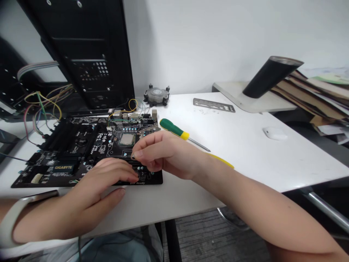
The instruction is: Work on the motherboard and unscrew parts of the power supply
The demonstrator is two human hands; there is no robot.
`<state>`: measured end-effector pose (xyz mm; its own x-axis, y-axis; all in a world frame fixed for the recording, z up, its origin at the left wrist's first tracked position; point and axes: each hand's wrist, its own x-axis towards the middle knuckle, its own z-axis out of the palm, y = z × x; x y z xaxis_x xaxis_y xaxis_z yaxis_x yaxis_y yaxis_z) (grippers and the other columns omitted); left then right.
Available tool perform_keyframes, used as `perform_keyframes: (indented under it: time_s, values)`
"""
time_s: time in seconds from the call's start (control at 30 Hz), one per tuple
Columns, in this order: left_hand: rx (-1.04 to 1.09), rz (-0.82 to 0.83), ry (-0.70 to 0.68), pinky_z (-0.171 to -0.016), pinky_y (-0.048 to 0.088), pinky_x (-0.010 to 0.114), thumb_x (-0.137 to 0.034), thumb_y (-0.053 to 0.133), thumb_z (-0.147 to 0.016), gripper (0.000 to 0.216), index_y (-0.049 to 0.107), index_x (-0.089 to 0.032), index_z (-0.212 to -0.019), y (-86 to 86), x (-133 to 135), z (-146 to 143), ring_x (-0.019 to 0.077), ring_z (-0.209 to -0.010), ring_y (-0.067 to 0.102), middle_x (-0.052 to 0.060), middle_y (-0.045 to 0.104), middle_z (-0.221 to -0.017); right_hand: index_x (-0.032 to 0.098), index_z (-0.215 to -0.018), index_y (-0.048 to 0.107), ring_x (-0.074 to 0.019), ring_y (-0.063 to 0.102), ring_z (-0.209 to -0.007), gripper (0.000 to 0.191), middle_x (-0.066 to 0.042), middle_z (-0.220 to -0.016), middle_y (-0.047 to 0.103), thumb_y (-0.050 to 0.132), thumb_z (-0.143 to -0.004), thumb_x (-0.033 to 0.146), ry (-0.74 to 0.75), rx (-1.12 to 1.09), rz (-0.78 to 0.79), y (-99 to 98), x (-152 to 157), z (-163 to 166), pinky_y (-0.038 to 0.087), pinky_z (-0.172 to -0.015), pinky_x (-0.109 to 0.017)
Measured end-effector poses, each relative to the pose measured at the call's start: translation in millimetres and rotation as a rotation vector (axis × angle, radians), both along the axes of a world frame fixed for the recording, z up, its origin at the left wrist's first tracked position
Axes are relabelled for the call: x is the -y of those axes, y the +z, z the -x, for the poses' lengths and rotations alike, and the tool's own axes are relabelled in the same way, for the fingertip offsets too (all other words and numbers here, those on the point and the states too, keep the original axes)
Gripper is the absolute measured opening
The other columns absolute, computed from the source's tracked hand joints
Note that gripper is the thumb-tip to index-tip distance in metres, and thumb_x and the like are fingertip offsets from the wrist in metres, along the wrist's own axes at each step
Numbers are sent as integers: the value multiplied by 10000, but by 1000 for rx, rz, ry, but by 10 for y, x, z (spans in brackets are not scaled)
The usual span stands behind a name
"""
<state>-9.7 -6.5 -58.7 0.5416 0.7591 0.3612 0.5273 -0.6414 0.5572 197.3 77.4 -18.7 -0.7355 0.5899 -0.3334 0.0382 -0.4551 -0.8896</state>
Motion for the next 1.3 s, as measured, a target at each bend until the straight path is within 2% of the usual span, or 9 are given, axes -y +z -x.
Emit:
perform_keyframes:
  time_s: [0.13,0.27,0.4,0.5,0.67,1.03,1.3]
  values:
    - [-11,-29,-24,-938,464,234,-133,496,-920,245,587,-229,-1126,86,13,5,76,-1051,611,-44,684,-1099,111,-610,591,-18,412,-460,221,28,-595,496,762,-574,248,7,7,15,5,22,14,248,-438,-180]
    - [-35,-164,-91,-910,448,265,-119,481,-916,301,548,-176,-1204,120,56,-7,102,-1016,582,4,662,-1071,111,-617,608,-20,406,-454,202,34,-582,489,757,-546,228,17,13,56,12,42,35,226,-432,-184]
    - [-70,-320,-97,-769,408,306,-134,448,-918,356,496,-119,-1271,93,94,-22,126,-819,517,11,603,-867,111,-622,628,-21,387,-455,176,42,-566,470,742,-535,213,35,38,65,32,64,47,212,-440,-195]
    - [-90,-377,-73,-716,365,309,-162,430,-929,387,466,-72,-1304,61,110,-14,124,-731,472,-8,554,-756,116,-620,639,-19,372,-443,172,49,-562,464,736,-516,213,32,52,74,50,79,52,203,-441,-203]
    - [-95,-381,-69,-720,355,303,-179,421,-931,413,448,-41,-1320,40,111,-2,117,-710,472,-26,544,-708,117,-602,648,-18,367,-420,162,52,-550,467,720,-484,202,6,72,90,61,77,71,196,-430,-203]
    - [-88,-358,-85,-749,373,293,-178,424,-933,410,441,-37,-1318,66,107,-9,107,-728,495,-27,573,-737,115,-562,634,-21,385,-408,166,37,-561,512,708,-462,226,-16,118,96,67,89,88,211,-408,-195]
    - [-96,-374,-83,-729,372,297,-177,430,-913,431,432,-68,-1329,71,114,-14,126,-715,513,-16,593,-727,117,-638,635,-21,386,-446,198,50,-540,481,732,-535,255,49,90,56,42,87,58,236,-425,-185]
